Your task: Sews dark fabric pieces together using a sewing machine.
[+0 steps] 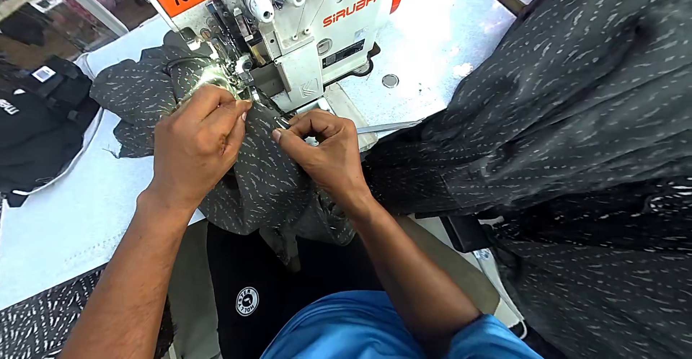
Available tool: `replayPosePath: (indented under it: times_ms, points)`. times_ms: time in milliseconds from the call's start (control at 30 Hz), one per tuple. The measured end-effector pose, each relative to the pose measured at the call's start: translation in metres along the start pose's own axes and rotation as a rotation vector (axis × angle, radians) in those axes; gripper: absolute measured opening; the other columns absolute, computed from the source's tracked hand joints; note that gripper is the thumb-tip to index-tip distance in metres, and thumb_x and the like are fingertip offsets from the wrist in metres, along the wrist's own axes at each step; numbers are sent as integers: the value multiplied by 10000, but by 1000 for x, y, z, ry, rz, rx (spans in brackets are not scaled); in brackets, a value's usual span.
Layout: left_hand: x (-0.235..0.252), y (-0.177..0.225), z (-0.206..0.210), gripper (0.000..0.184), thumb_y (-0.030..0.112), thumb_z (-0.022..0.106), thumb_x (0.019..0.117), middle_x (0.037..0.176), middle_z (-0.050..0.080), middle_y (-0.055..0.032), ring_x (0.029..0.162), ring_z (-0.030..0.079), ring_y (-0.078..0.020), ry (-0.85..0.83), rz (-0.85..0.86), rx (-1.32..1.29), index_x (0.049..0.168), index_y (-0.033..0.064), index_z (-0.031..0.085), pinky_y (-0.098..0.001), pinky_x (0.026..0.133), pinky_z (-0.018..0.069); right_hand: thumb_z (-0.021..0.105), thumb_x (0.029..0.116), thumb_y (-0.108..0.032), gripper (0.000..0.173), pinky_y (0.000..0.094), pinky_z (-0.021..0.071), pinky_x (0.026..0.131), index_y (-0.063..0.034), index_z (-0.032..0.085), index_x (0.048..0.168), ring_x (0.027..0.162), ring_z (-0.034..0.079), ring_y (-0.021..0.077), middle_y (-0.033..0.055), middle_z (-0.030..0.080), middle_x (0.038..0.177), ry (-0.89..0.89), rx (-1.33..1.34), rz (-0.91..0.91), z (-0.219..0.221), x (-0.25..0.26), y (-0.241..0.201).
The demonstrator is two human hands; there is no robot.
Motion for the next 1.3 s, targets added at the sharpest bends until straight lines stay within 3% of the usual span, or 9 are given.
replayPosePath:
  times_ms: [200, 267, 367, 733, 833, 900, 933, 1133, 1300]
  points:
    - [-12, -7, -1, 286, 36, 525, 1010, 1110, 684, -170, 1015, 651, -298, 18, 27, -53, 1183, 39, 753, -408, 858, 543, 778, 895, -101, 116, 248, 506, 542, -21, 749, 817, 605, 614, 91, 51, 686, 708, -107, 223, 263, 9, -6, 18]
    - [-13, -7, -2, 299, 26, 518, 1018, 1124, 688, -159, 1022, 640, -302, 26, 15, -37, 1197, 59, 755, -413, 872, 526, 772, 877, -72, 140, 243, 479, 536, -19, 703, 767, 600, 593, 86, 57, 667, 692, -108, 301, 339, 10, -7, 24]
    - [-15, -7, -3, 309, 38, 514, 1027, 1148, 704, -137, 1001, 645, -308, 34, 8, 20, 1204, 96, 761, -434, 834, 512, 767, 853, -43, 215, 242, 454, 533, -40, 615, 700, 605, 583, 86, 59, 660, 698, -106, 321, 343, 13, -6, 25]
    - [-17, -7, -4, 301, 39, 529, 1028, 1165, 695, -132, 967, 642, -305, 39, -23, 62, 1191, 117, 770, -450, 803, 506, 758, 863, -54, 216, 246, 432, 488, -55, 603, 712, 565, 563, 103, 58, 638, 684, -104, 236, 258, 11, -6, 16]
    - [-17, -5, -4, 312, 34, 524, 1025, 1141, 695, -134, 967, 638, -315, 40, -28, 78, 1203, 122, 766, -464, 797, 498, 760, 847, -10, 196, 224, 487, 534, -21, 597, 956, 584, 584, 89, 56, 632, 705, -139, 322, 405, 17, -9, 25]
    - [-16, -2, -4, 314, 30, 524, 1022, 1137, 704, -126, 982, 646, -314, 30, -25, 91, 1197, 124, 767, -465, 807, 504, 723, 864, 26, 377, 260, 554, 613, 9, 586, 1216, 642, 631, 107, 82, 671, 767, -239, 437, 560, 27, -9, 31]
    - [-14, -1, -3, 316, 29, 523, 1023, 1141, 706, -121, 988, 649, -310, 20, -25, 94, 1198, 127, 767, -462, 816, 508, 703, 880, 36, 382, 272, 569, 633, 20, 595, 1246, 657, 642, 113, 87, 678, 779, -288, 482, 596, 31, -8, 31]
    - [-11, -1, -2, 364, 7, 503, 1013, 1183, 708, -106, 1017, 650, -314, -11, -19, 97, 1228, 152, 759, -465, 819, 505, 673, 907, 5, 71, 264, 551, 605, 28, 700, 968, 645, 625, 102, 72, 657, 738, -311, 457, 498, 26, -2, 24]
    - [-7, -9, -2, 377, 1, 486, 1015, 1209, 703, -107, 1073, 648, -319, -43, 1, 52, 1242, 145, 750, -467, 866, 518, 662, 921, -13, 74, 263, 551, 618, 28, 712, 958, 662, 630, 99, 71, 667, 752, -289, 439, 472, 28, -3, 21]
Point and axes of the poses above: each hand's wrist, its own x-axis towards the middle knuckle, its own z-axis out of the palm, y = z × x, the point moved 9 cm from there along x, towards the middle knuckle
